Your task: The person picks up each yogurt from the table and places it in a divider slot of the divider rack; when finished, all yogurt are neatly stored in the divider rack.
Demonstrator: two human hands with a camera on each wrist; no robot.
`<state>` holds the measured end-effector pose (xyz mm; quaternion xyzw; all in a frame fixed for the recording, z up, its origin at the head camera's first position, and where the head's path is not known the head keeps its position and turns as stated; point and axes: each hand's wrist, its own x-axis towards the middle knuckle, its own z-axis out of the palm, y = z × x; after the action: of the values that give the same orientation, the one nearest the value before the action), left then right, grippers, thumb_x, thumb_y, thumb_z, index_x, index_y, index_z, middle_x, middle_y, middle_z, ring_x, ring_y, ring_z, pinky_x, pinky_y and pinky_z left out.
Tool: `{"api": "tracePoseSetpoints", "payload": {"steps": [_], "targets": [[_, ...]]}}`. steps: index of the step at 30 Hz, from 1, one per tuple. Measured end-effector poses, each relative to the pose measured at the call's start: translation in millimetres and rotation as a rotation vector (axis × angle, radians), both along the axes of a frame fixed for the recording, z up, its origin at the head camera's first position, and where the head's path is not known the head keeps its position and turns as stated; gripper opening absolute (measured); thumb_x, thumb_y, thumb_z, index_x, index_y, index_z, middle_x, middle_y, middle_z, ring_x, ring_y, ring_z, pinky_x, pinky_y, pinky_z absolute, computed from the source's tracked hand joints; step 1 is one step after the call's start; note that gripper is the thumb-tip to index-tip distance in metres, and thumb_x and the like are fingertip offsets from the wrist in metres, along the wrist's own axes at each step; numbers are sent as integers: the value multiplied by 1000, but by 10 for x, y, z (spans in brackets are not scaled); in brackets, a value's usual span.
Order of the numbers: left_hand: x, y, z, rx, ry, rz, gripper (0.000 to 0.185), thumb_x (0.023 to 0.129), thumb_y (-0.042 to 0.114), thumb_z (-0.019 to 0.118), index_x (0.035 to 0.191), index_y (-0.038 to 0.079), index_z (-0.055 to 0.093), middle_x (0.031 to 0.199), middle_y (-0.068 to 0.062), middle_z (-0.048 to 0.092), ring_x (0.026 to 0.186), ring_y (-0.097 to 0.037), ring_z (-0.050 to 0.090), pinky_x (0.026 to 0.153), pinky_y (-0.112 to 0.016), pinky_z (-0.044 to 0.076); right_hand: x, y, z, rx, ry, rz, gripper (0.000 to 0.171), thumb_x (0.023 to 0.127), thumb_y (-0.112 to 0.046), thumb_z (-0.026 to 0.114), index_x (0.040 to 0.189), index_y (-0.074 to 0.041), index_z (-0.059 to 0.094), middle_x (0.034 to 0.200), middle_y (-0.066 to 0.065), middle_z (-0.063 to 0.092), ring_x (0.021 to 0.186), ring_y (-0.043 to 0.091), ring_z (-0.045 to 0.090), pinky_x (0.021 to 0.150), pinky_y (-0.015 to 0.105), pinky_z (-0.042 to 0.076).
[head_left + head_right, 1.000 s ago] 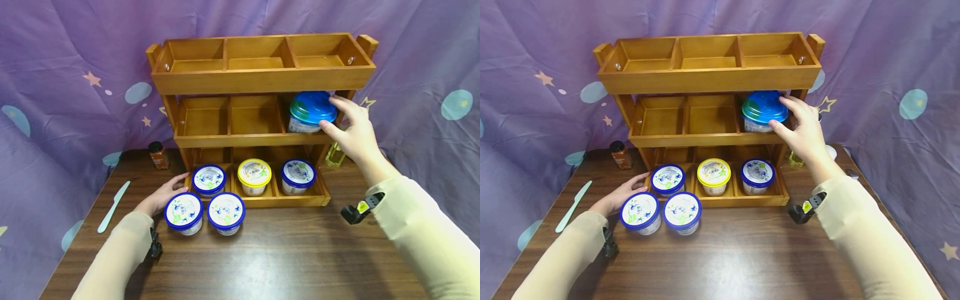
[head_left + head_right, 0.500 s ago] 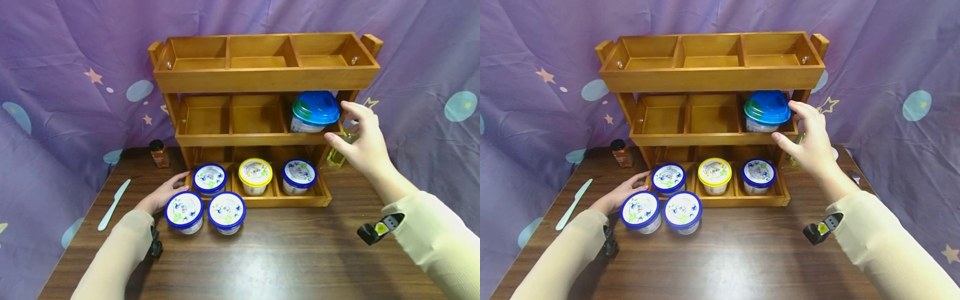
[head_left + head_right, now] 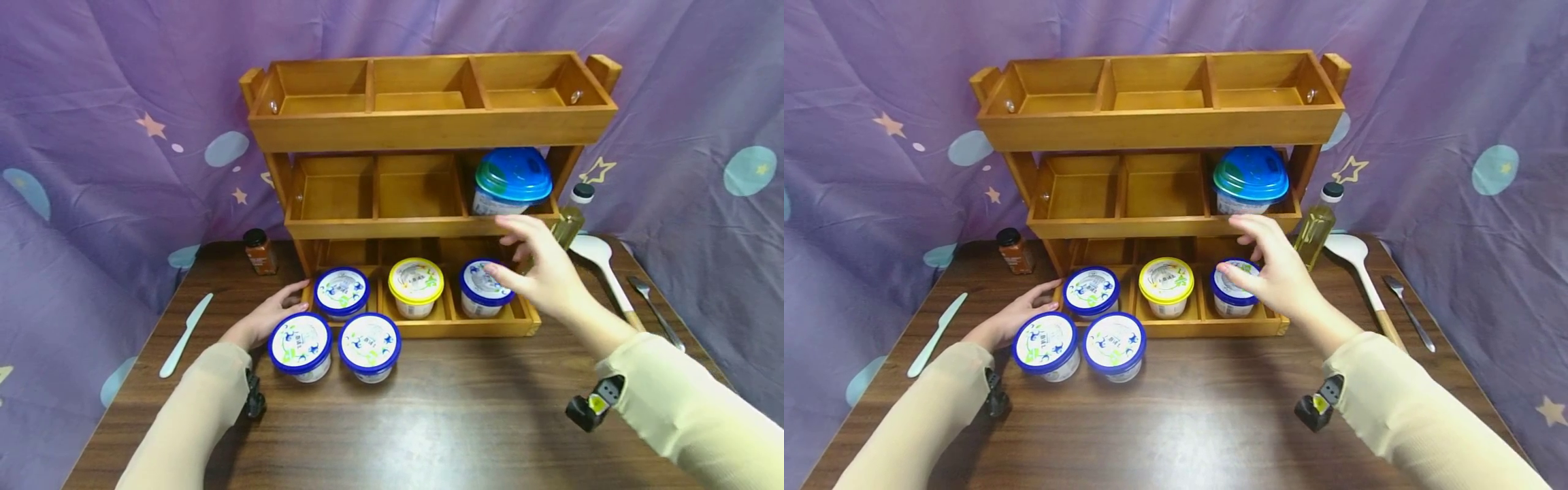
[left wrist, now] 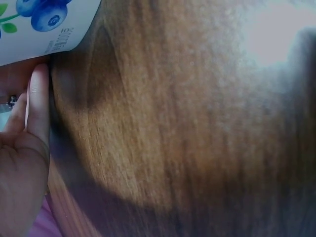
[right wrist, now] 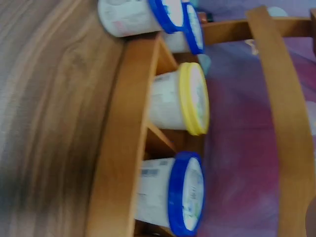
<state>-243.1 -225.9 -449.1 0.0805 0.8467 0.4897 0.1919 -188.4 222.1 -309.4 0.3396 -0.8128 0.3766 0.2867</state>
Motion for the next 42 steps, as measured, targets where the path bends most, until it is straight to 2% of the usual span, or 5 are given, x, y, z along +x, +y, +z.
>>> {"api": "tracePoseSetpoints", "payload": {"steps": [4,12,22,28,42], "targets": [[-2,-2,-2,-8,-6,7,69,94,41,54,150,17,22,145,-26,30,132,-39,29,104,-54,25,-13,-97,-190,38,-41,47,66,63,8,79,124,5,53,121,19,54,91,14,54,67,18,42],[-4,14,-11,-2,-4,2,67,95,38,53,150,16,22,145,-26,29,132,-39,29,104,-54,25,6,-347,-519,148,-153,131,63,69,-7,81,125,1,53,124,16,53,94,24,56,67,32,48],[10,6,7,0,-2,9,66,95,36,54,150,17,23,143,-26,32,131,-38,31,104,-53,25,58,-767,-753,325,-290,207,57,76,-29,78,124,-5,57,126,8,55,118,26,47,100,43,36],[2,7,5,2,-23,15,67,94,39,54,150,18,22,144,-26,31,131,-39,30,104,-54,25,123,-967,-880,369,-339,278,58,76,-35,77,124,-8,58,131,9,51,123,27,43,101,45,34],[8,-1,6,5,-21,11,68,94,39,54,150,17,23,144,-27,31,131,-39,30,104,-54,25,158,-1139,-1011,432,-362,282,64,71,-38,81,125,-12,57,137,17,42,125,34,38,101,48,33]]}}
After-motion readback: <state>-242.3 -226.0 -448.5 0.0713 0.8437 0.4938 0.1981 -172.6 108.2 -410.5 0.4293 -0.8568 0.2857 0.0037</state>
